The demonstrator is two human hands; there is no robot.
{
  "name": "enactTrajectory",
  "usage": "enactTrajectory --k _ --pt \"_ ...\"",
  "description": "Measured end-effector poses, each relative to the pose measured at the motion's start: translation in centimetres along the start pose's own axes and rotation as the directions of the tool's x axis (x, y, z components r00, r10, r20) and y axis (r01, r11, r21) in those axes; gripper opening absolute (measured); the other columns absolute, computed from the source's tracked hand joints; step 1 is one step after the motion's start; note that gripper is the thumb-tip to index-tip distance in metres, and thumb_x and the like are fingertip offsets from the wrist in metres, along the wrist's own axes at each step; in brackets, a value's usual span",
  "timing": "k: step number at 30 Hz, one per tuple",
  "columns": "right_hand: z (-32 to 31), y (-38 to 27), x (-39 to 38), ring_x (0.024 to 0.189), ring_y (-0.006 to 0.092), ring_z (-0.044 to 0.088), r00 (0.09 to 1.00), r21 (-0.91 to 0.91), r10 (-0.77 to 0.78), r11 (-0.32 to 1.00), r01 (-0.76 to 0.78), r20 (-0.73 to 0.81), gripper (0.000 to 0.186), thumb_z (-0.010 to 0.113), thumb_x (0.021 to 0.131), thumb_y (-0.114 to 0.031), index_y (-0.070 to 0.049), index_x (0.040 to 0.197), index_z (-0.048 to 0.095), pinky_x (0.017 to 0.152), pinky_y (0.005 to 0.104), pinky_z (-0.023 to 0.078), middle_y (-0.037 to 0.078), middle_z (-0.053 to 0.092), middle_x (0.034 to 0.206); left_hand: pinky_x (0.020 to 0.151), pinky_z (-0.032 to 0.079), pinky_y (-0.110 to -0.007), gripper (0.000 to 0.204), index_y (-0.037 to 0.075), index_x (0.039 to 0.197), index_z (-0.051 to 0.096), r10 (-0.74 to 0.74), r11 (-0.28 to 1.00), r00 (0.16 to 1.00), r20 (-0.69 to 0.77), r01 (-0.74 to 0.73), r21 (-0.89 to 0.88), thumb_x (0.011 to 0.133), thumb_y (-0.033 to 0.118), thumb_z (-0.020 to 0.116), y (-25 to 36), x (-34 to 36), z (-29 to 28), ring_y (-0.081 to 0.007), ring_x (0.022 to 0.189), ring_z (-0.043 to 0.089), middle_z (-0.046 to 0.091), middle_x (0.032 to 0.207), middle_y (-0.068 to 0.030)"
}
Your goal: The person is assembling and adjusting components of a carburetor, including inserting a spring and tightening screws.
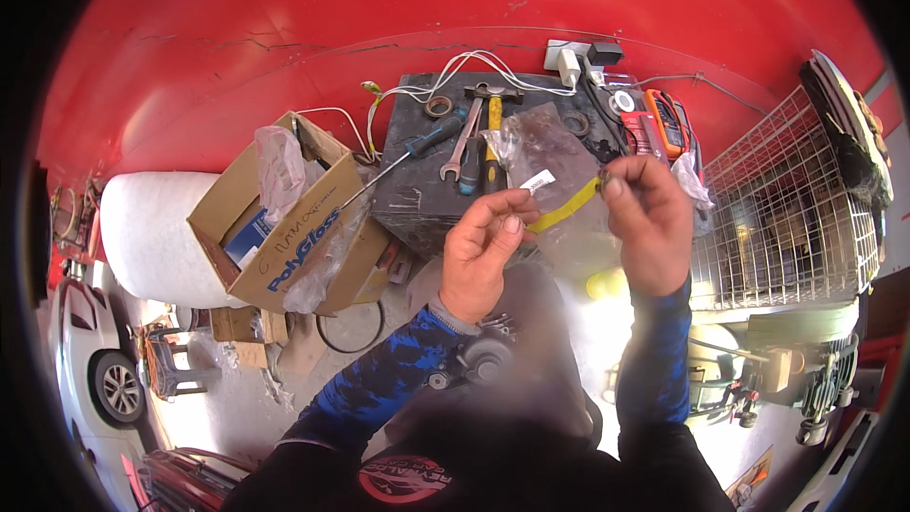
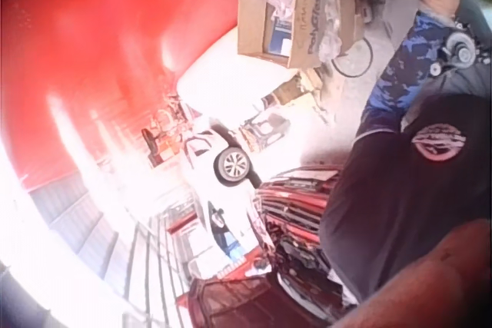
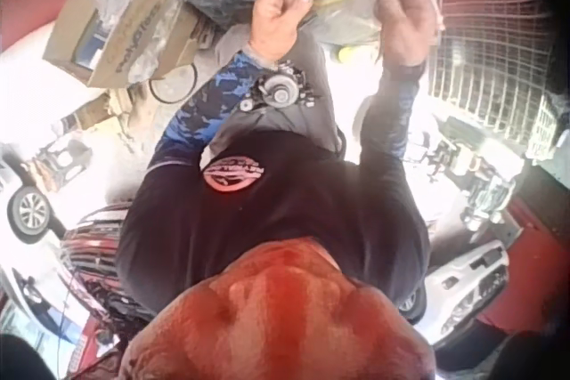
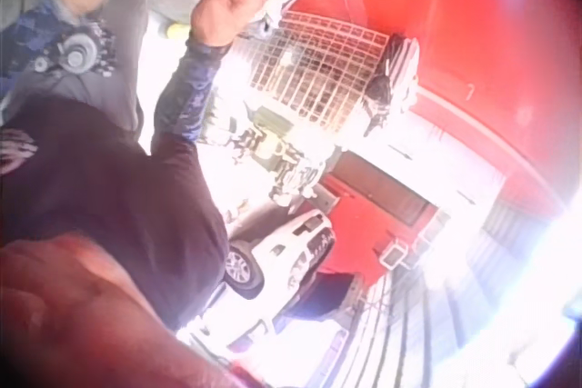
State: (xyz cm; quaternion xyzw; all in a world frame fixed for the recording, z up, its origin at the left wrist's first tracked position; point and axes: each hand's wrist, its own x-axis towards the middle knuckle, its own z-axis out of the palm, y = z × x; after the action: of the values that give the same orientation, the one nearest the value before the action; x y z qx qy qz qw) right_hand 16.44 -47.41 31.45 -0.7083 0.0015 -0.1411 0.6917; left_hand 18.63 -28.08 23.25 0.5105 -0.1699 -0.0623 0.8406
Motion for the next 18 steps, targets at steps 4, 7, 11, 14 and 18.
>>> enactTrajectory --k 4,7,11,14,18 --pt "6.1 1.3 -5.0 0.082 0.0297 0.066 0.930 -0.652 -0.187 0.669 0.357 0.316 0.016 0.066 0.088 0.002 -0.003 0.104 0.063 0.072 0.0358 0.053 0.013 0.064 0.095 0.100 0.050 -0.036 0.049 -0.004 0.135 0.056 -0.293 0.871 0.954 0.061 0.292 -0.396 0.112 0.037 0.044 0.0 -2.5 -0.7 -0.0192 0.116 0.061 0.066 0.122 -0.0107" --pt "8.4 3.1 -6.4 0.084 0.0267 0.066 0.910 -0.682 -0.141 0.619 0.389 0.391 0.013 0.065 0.090 0.003 0.001 0.102 0.062 0.072 0.0335 0.052 0.013 0.064 0.096 0.093 0.051 -0.030 0.044 -0.002 0.125 0.064 -0.372 0.822 0.927 -0.052 0.303 -0.483 0.112 0.035 0.045 0.0 -4.2 -0.6 -0.0139 0.105 0.064 0.069 0.111 -0.0073" --pt "7.1 3.5 -7.3 0.093 0.0154 0.068 0.926 -0.461 0.126 0.885 0.058 0.357 0.010 0.063 0.092 0.004 0.001 0.101 0.060 0.072 0.0301 0.053 0.012 0.066 0.107 0.080 0.052 -0.027 0.035 0.002 0.112 0.068 -0.583 0.710 0.807 -0.097 0.448 -0.543 0.110 0.031 0.050 0.3 -5.0 -1.6 -0.0120 0.089 0.064 0.069 0.096 -0.0036" --pt "5.5 4.0 -8.0 0.092 0.0118 0.063 0.836 -0.202 0.370 0.928 -0.313 0.406 0.023 0.056 0.090 0.011 0.000 0.110 0.058 0.074 0.0268 0.052 0.009 0.062 0.108 0.073 0.047 -0.021 0.018 0.003 0.101 0.069 -0.460 0.879 0.885 -0.077 0.466 0.102 0.104 0.018 0.059 -1.1 -6.5 -4.0 -0.0032 0.082 0.059 0.069 0.089 0.0018" --pt "2.9 5.3 -9.6 0.096 0.0179 0.066 0.686 -0.071 0.546 0.804 -0.590 0.482 0.026 0.057 0.091 0.013 0.001 0.114 0.057 0.086 0.0330 0.057 0.008 0.062 0.106 0.065 0.048 -0.025 0.015 0.000 0.100 0.069 -0.410 0.778 0.912 0.010 0.344 0.526 0.100 0.014 0.065 0.5 -8.7 -4.9 -0.0048 0.074 0.059 0.068 0.085 -0.0009"
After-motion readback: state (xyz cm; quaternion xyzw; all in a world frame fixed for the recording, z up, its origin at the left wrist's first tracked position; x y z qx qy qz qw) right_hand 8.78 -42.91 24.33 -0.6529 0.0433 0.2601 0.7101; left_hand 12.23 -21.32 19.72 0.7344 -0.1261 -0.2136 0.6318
